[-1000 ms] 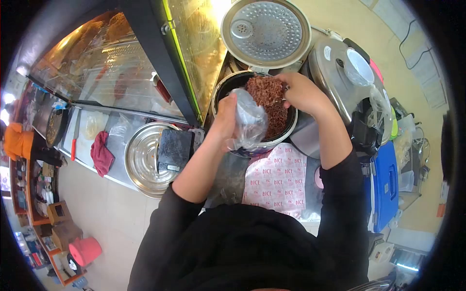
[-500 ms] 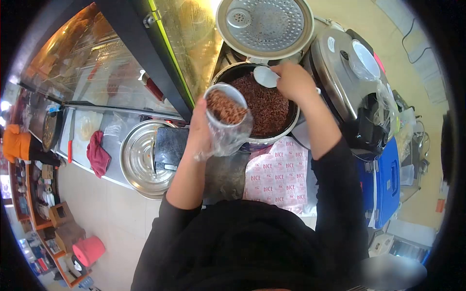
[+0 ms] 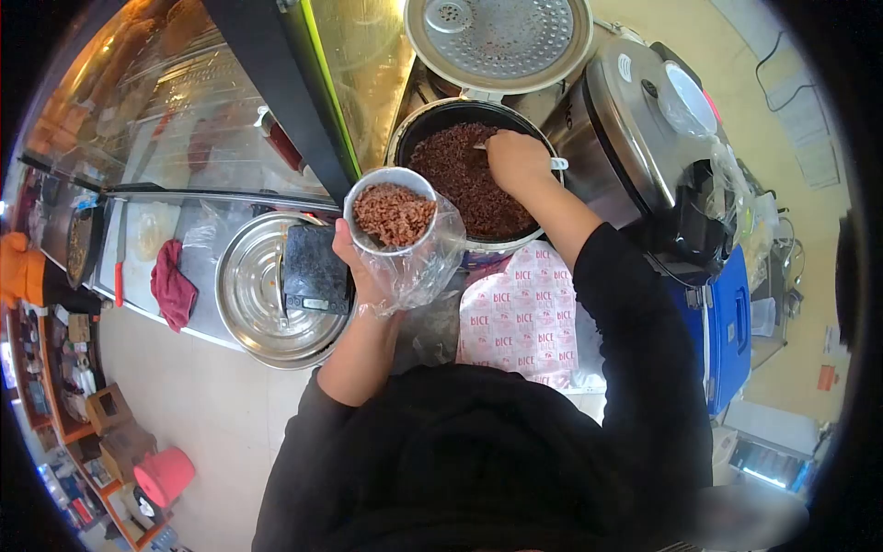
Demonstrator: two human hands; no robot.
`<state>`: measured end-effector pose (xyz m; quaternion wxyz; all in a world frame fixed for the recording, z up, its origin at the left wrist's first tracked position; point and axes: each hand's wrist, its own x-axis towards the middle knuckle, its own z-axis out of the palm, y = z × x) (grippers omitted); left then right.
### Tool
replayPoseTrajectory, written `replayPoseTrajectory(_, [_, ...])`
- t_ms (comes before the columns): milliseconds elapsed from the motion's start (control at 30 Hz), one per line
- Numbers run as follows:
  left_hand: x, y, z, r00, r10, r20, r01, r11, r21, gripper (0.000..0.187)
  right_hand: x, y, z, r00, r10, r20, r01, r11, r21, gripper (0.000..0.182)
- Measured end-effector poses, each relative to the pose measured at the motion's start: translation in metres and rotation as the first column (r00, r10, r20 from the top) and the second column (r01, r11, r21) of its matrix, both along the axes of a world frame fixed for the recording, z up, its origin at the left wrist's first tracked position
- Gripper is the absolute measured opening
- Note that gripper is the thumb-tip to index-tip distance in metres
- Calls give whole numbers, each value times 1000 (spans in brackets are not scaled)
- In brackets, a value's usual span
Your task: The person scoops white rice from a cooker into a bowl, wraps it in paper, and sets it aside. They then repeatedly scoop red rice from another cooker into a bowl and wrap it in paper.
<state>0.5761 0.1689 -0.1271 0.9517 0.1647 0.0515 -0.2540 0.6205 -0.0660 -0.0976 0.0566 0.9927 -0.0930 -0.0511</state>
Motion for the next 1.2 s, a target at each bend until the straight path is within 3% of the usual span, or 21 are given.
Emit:
replayPoseTrajectory(133, [-3, -3, -1, 999, 42, -13, -42, 998, 40, 86, -12, -7, -6, 993, 111, -33, -111, 994, -5, 19])
replayPoseTrajectory(333, [-1, -1, -12, 997, -1, 81, 0, 1000, 10, 85, -32, 15, 17, 928, 173, -331, -160, 985, 68, 24])
replayPoseTrajectory(400, [-1, 1, -15, 988, -45, 147, 44, 999, 10, 81, -36, 19, 31, 912, 226, -343, -175, 969, 174, 28])
replayPoseTrajectory(533, [-1, -1, -9, 998, -19, 68, 14, 997, 79, 78, -31, 6, 28, 853, 414, -318, -284, 879, 382, 41])
replayPoseTrajectory(633, [-2, -1, -5, 996, -4, 85, -1, 999, 53, 69, -29, 4, 51, 820, 234, -522, 58, 874, 483, 48])
replayPoseTrajectory(733, [-1, 0, 8, 993, 36, 113, -65, 963, 262, 54, -39, -6, 58, 897, 93, -433, 201, 785, 586, 52])
replayPoseTrajectory(833, [5, -7, 21, 971, 18, 240, -150, 826, 543, 53, -42, -26, 62, 948, 68, -310, 183, 682, 708, 51])
replayPoseTrajectory(867, [12, -13, 13, 953, -36, 300, -159, 785, 599, 50, -47, -28, 67, 964, -34, -265, 238, 564, 791, 51])
replayPoseTrajectory(967, [12, -40, 36, 940, -222, 259, -23, 718, 696, 43, -64, -15, 89, 992, -127, 29, 63, 663, 746, 54])
replayPoseTrajectory(1000, [11, -53, 39, 947, -218, 236, 18, 769, 639, 41, -69, -10, 88, 981, -163, 101, 36, 675, 737, 53])
replayPoseTrajectory(1100, [18, -88, 24, 970, -193, 146, 92, 854, 513, 42, -87, 11, 71, 860, 7, 509, -264, 861, 435, 50])
replayPoseTrajectory(1200, [21, -99, 22, 969, -151, 194, 19, 833, 554, 45, -108, 50, 75, 855, -85, 511, -135, 916, 379, 46])
